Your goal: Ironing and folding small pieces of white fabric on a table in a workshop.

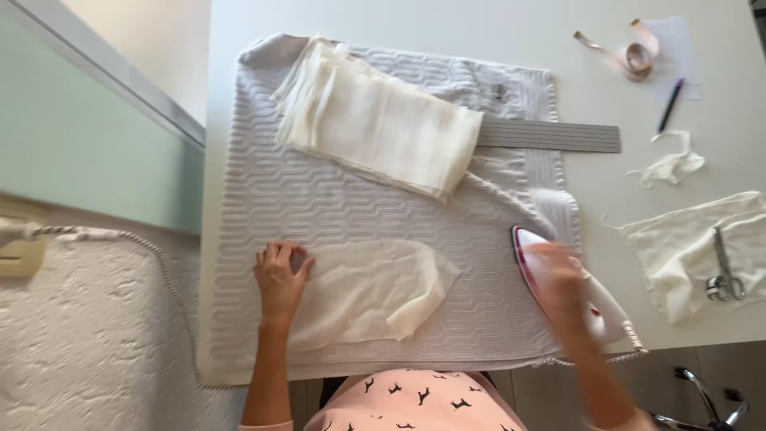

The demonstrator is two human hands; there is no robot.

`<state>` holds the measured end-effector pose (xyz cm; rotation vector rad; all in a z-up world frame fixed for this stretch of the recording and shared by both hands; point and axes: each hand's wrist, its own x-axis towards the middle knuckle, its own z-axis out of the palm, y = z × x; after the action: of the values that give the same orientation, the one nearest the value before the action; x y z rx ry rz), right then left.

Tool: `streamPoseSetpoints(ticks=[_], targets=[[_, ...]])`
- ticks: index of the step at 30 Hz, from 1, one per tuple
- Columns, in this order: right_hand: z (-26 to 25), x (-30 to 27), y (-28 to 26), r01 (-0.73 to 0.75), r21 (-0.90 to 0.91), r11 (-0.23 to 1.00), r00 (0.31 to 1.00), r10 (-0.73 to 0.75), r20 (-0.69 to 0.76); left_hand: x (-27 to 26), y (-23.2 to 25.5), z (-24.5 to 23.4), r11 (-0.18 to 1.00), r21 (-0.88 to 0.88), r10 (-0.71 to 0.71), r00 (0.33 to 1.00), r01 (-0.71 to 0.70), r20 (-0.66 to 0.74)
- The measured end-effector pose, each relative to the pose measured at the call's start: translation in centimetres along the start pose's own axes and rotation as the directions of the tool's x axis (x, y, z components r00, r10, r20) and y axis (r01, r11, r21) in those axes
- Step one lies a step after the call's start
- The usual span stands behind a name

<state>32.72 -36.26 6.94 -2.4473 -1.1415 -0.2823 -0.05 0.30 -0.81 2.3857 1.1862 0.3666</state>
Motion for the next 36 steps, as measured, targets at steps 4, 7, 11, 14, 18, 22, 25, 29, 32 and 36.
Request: streamPoseSetpoints(ticks=[4, 7, 11, 14, 18, 22, 25, 29, 32, 36], targets=[[9.5, -2.5, -3.7, -0.042, 0.232, 0.972, 0.971, -0.015, 0.240, 0.1, -0.8, 0.7, 0.993, 0.115, 0.015, 0.996, -0.025, 0.083], [12.7, -2.7, -4.5, -0.157, 0.099, 0.983, 0.933, 0.115, 0.341, 0.8, 0.0, 0.0, 0.994, 0.092, 0.039, 0.991, -0.050, 0.125], [11.7, -2.9, -6.9, -0.242, 0.141, 0.960, 0.921, 0.182, 0.343, 1.1, -1.3, 0.1, 0.993, 0.063, 0.087, 0.969, -0.104, 0.231], [11.9, -3.2, -5.8, -0.357, 0.323, 0.876, 0.897, 0.226, 0.379, 1.3, 1.9, -3.6, 0.972, -0.159, 0.204, 0.960, -0.174, 0.193], [2.1, -1.3, -7.9, -0.590, 0.687, 0.425, 0.807, 0.285, 0.517, -2.2, 4.1, -8.4, 0.895, -0.444, 0.099, 0.959, 0.031, 0.265], [-1.9, -1.2, -6.6, -0.681, 0.701, 0.210, 0.723, 0.343, 0.600, -6.1, 3.3, -9.4, 0.733, -0.626, 0.012, 0.915, 0.267, 0.404], [-3.0, -1.3, -4.9, -0.693, 0.679, 0.242, 0.719, 0.310, 0.622, -7.5, 4.3, -10.2, 0.581, -0.739, 0.004, 0.907, 0.340, 0.421], [-3.2, 1.8, -7.9, -0.606, 0.545, 0.579, 0.783, 0.318, 0.534, -4.6, 6.5, -11.3, 0.810, -0.562, -0.010, 0.963, 0.166, 0.271], [1.1, 3.2, -8.0, -0.445, 0.525, 0.725, 0.881, 0.250, 0.402, -1.8, 6.5, -9.7, 0.803, -0.503, -0.156, 0.928, 0.319, 0.338], [7.9, 5.5, -7.6, -0.323, 0.436, 0.840, 0.927, 0.187, 0.325, 1.0, 5.2, -7.4, 0.825, -0.489, -0.161, 0.948, 0.282, 0.275]])
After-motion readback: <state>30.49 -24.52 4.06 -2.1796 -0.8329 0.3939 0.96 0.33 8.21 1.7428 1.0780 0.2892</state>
